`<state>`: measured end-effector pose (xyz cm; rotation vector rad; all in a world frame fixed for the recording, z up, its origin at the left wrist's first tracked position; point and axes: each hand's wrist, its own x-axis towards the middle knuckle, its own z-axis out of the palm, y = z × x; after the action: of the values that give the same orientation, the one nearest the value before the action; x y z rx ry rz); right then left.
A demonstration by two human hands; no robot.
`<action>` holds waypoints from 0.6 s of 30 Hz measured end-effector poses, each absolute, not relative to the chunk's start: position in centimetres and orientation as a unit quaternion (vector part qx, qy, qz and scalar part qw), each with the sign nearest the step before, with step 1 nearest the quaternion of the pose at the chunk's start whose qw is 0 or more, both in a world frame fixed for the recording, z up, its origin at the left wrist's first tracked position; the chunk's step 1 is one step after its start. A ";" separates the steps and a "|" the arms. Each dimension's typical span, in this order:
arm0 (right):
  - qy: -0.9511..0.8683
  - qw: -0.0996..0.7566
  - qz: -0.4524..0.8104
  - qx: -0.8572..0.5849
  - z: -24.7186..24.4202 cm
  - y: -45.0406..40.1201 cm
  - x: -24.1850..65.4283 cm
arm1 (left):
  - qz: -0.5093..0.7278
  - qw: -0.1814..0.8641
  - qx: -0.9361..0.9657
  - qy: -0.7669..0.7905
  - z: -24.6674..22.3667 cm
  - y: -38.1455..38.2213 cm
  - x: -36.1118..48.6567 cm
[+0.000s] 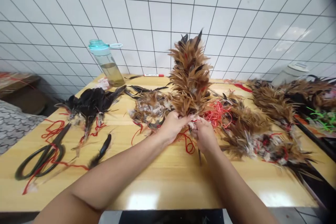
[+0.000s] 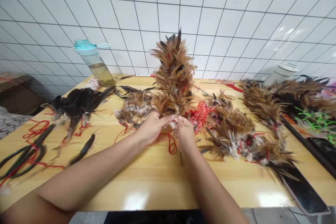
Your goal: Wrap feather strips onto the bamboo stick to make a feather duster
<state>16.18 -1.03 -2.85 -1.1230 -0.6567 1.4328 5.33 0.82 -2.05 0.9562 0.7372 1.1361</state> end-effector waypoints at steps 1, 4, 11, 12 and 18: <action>-0.285 0.563 0.610 -0.479 -3.0 -1.1 16.4 | 0.504 0.676 0.425 0.329 -2.2 0.8 5.5; -0.314 0.559 0.606 -0.470 -3.4 -1.5 16.9 | 0.503 0.667 0.428 0.345 -2.6 0.8 5.9; -0.355 0.587 0.576 -0.445 -3.8 -1.8 16.4 | 0.506 0.650 0.442 0.354 -2.6 0.1 6.0; -0.355 0.591 0.568 -0.449 -3.9 -1.8 16.3 | 0.504 0.650 0.443 0.356 -2.6 -0.1 6.0; -0.402 0.591 0.512 -0.477 -4.7 -1.7 16.0 | 0.504 0.640 0.434 0.384 -2.1 -0.7 6.1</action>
<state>16.04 -1.66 -4.75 -1.1099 -0.9344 1.1915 6.11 -0.75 -2.11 0.9896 0.8761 1.1496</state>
